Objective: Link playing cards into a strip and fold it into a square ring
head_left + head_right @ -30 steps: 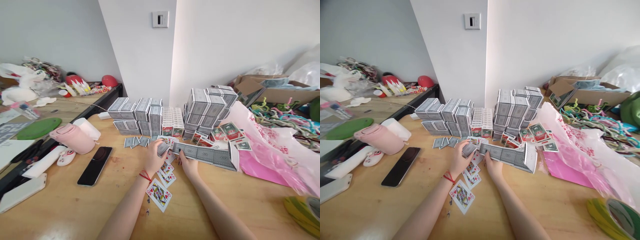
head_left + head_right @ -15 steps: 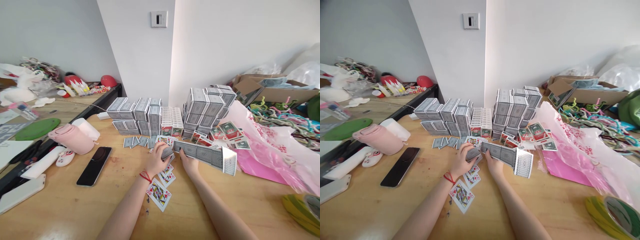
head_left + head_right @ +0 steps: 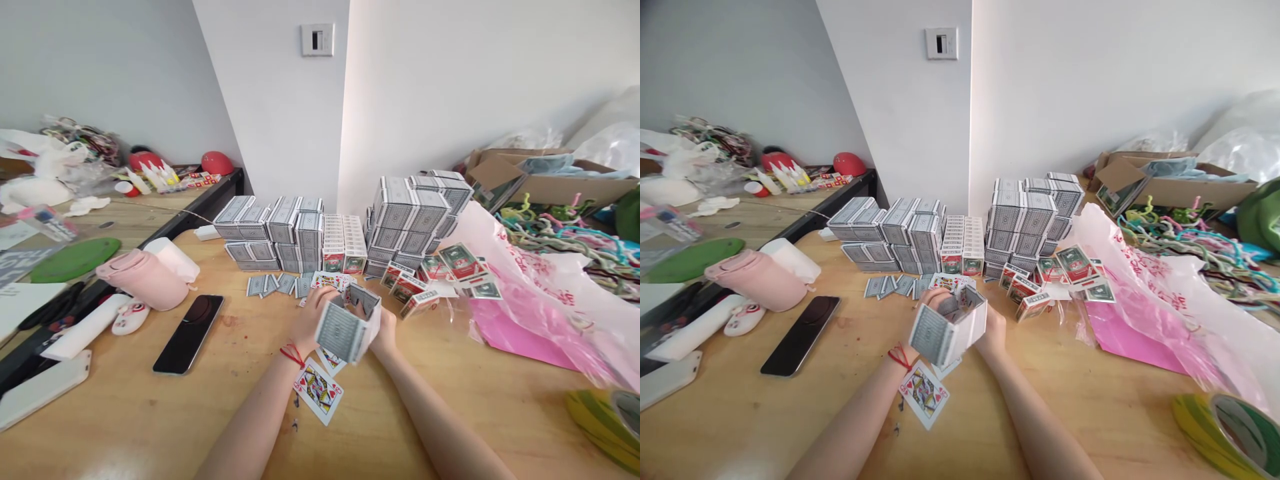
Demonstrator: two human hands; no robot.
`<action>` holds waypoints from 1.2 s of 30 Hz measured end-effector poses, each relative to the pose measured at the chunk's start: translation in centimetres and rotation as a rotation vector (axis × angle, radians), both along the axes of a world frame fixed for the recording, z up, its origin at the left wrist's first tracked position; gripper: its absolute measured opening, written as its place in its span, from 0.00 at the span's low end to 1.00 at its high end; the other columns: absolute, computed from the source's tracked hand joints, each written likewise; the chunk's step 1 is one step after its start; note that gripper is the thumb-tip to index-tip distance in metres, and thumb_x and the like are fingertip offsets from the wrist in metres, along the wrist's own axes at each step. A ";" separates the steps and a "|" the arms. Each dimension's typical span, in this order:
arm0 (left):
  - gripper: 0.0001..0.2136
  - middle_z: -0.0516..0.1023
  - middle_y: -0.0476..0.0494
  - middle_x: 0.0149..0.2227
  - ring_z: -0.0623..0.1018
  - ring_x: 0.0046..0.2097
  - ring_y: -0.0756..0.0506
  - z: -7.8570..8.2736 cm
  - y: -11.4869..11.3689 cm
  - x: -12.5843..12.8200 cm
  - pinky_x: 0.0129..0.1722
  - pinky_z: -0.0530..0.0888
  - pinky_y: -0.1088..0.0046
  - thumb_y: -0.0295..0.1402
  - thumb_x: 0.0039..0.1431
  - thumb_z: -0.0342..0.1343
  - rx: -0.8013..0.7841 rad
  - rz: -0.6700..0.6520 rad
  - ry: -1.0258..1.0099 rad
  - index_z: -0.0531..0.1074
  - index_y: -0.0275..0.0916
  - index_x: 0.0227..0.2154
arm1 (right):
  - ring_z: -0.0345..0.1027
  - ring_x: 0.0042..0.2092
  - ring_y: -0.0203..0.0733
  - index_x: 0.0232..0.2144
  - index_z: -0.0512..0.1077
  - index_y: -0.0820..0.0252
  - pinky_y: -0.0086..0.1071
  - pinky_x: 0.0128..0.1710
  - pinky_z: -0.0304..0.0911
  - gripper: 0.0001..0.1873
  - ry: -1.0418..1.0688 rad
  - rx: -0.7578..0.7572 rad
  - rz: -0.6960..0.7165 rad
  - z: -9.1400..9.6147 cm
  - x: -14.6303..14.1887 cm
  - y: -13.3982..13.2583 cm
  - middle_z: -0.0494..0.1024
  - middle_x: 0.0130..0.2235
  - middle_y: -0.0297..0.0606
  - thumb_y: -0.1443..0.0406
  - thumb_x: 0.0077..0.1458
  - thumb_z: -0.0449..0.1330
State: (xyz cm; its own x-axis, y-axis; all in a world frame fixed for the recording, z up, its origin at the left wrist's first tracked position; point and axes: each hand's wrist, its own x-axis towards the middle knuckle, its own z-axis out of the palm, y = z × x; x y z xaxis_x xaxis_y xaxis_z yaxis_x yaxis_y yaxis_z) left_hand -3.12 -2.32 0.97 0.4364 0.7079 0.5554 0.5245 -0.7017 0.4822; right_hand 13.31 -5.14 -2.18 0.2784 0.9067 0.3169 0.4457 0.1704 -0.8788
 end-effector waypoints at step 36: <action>0.20 0.68 0.43 0.46 0.70 0.47 0.45 -1.7 1.4 -0.3 0.46 0.70 0.66 0.25 0.52 0.49 -0.332 0.170 -0.442 0.57 0.42 0.49 | 0.60 0.19 0.36 0.19 0.68 0.58 0.30 0.21 0.58 0.11 -0.242 0.137 0.083 0.5 -1.0 -0.6 0.70 0.18 0.34 0.64 0.50 0.51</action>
State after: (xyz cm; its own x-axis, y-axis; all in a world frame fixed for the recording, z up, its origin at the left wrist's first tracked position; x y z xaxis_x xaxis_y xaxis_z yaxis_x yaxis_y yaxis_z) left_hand -3.47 -0.96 -0.69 0.0787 0.9150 0.3956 0.3155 -0.3993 0.8608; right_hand 12.36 -5.74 -1.69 0.1063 0.8672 0.4865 0.6195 0.3249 -0.7146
